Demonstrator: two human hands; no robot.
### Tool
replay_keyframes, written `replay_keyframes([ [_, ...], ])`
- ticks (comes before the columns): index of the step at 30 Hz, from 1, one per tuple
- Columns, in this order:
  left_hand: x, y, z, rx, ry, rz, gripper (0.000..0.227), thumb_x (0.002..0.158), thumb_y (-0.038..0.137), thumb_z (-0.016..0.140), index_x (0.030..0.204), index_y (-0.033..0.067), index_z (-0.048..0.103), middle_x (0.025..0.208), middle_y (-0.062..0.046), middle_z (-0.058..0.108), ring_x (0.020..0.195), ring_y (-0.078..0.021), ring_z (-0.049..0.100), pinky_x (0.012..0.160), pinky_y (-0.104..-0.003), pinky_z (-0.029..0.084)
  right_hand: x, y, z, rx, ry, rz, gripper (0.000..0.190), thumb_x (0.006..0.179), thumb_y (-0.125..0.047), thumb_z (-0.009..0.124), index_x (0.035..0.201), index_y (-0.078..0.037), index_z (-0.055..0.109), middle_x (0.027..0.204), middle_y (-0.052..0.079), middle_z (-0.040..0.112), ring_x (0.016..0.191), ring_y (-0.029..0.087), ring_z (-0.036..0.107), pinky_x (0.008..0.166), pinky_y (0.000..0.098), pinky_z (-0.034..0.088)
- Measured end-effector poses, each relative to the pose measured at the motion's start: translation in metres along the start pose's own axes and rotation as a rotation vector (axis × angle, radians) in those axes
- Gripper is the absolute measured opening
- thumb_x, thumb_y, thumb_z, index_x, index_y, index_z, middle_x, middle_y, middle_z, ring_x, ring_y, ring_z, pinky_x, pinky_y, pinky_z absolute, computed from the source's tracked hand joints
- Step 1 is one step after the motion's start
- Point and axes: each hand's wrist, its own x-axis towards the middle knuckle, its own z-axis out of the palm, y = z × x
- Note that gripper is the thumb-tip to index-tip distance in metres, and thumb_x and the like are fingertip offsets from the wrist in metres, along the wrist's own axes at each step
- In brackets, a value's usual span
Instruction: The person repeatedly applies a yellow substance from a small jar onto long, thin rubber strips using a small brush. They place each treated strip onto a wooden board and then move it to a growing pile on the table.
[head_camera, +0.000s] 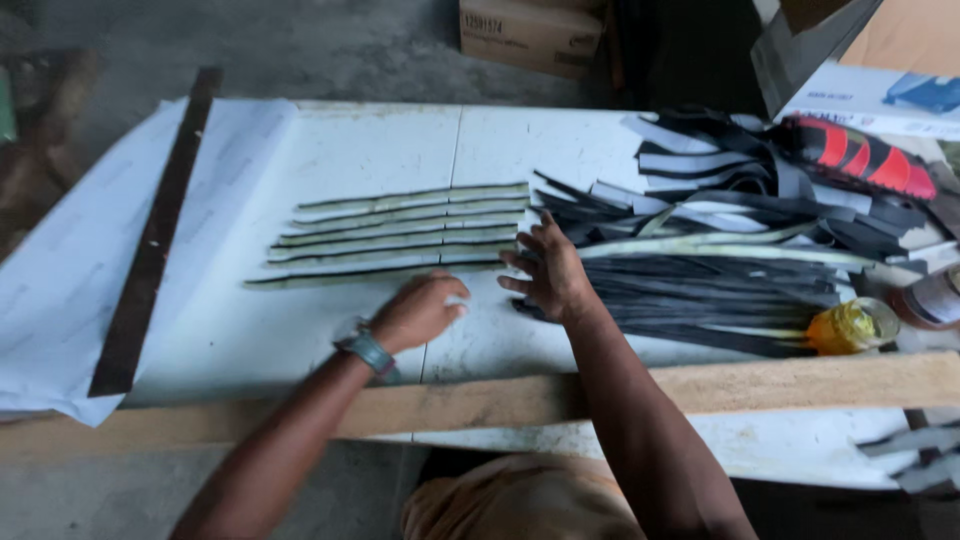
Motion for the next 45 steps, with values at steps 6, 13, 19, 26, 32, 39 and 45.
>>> replay_keyframes([
  [6, 0.046, 0.046, 0.020, -0.429, 0.315, 0.067, 0.025, 0.099, 0.030, 0.069, 0.106, 0.0082, 0.078, 0.094, -0.007, 0.079, 0.083, -0.0184, 0.076, 0.073, -0.036, 0.060, -0.040, -0.029, 0.003, -0.114, -0.010, -0.451, 0.089, 0.097, -0.053, 0.047, 0.169, -0.022, 0.006, 0.168, 0.026, 0.020, 0.148, 0.049, 0.025, 0.117, 0.0600, 0.031],
  [13, 0.059, 0.229, 0.118, -1.360, 0.335, 0.237, 0.050, 0.110, 0.034, 0.049, 0.155, 0.0116, 0.046, 0.156, 0.000, 0.049, 0.136, -0.0111, 0.048, 0.113, -0.031, 0.041, -0.141, -0.093, -0.002, -0.476, 0.178, -1.063, 0.100, 0.110, -0.075, 0.035, 0.168, -0.008, -0.010, 0.182, 0.016, -0.007, 0.172, 0.031, -0.001, 0.142, 0.0475, -0.002],
  [19, 0.079, 0.302, 0.097, -1.712, -0.283, 0.284, 0.066, 0.112, 0.041, 0.045, 0.165, 0.0042, 0.032, 0.171, -0.007, 0.034, 0.159, -0.0215, 0.027, 0.132, -0.039, 0.020, -0.222, -0.103, -0.026, -0.395, 0.469, -1.076, 0.099, 0.107, -0.072, 0.045, 0.171, -0.015, -0.003, 0.184, 0.008, 0.000, 0.174, 0.027, 0.000, 0.142, 0.0474, 0.000],
  [26, 0.046, 0.348, 0.118, -1.654, -0.403, 0.371, 0.087, 0.106, 0.040, 0.057, 0.170, 0.0055, 0.011, 0.177, -0.012, 0.020, 0.163, -0.0214, 0.020, 0.133, -0.037, 0.015, -0.250, -0.100, -0.094, -0.057, 0.226, -1.443, 0.093, 0.107, -0.072, 0.048, 0.169, -0.027, -0.005, 0.177, 0.004, 0.006, 0.164, 0.029, 0.015, 0.136, 0.0469, 0.008],
  [32, 0.012, 0.349, 0.159, -1.614, -0.696, 0.161, 0.080, 0.098, 0.024, 0.068, 0.162, 0.0058, 0.024, 0.164, -0.009, 0.030, 0.148, -0.0215, 0.036, 0.116, -0.038, 0.034, -0.258, -0.125, -0.186, -0.181, 0.375, -1.506, 0.085, 0.109, -0.062, 0.051, 0.165, -0.026, -0.001, 0.175, 0.008, 0.021, 0.157, 0.026, 0.031, 0.136, 0.0414, 0.016],
  [39, 0.183, 0.216, 0.157, -0.155, 0.172, 0.232, 0.033, 0.094, 0.024, 0.070, 0.124, 0.0099, 0.068, 0.111, -0.013, 0.072, 0.099, -0.0356, 0.069, 0.086, -0.046, 0.055, -0.254, -0.102, -0.224, -0.211, 0.480, -1.221, 0.075, 0.102, 0.000, 0.066, 0.167, 0.001, 0.027, 0.142, 0.011, 0.056, 0.130, 0.021, 0.058, 0.116, 0.0394, 0.051],
  [45, 0.230, 0.143, 0.180, 0.336, 0.222, 0.199, 0.010, 0.078, 0.008, 0.068, 0.086, 0.0063, 0.072, 0.101, -0.020, 0.066, 0.095, -0.0430, 0.063, 0.084, -0.059, 0.048, -0.224, -0.090, -0.201, -0.374, 0.480, -1.008, 0.080, 0.093, 0.000, 0.064, 0.165, -0.005, 0.029, 0.122, 0.012, 0.064, 0.108, 0.018, 0.066, 0.093, 0.0317, 0.053],
])
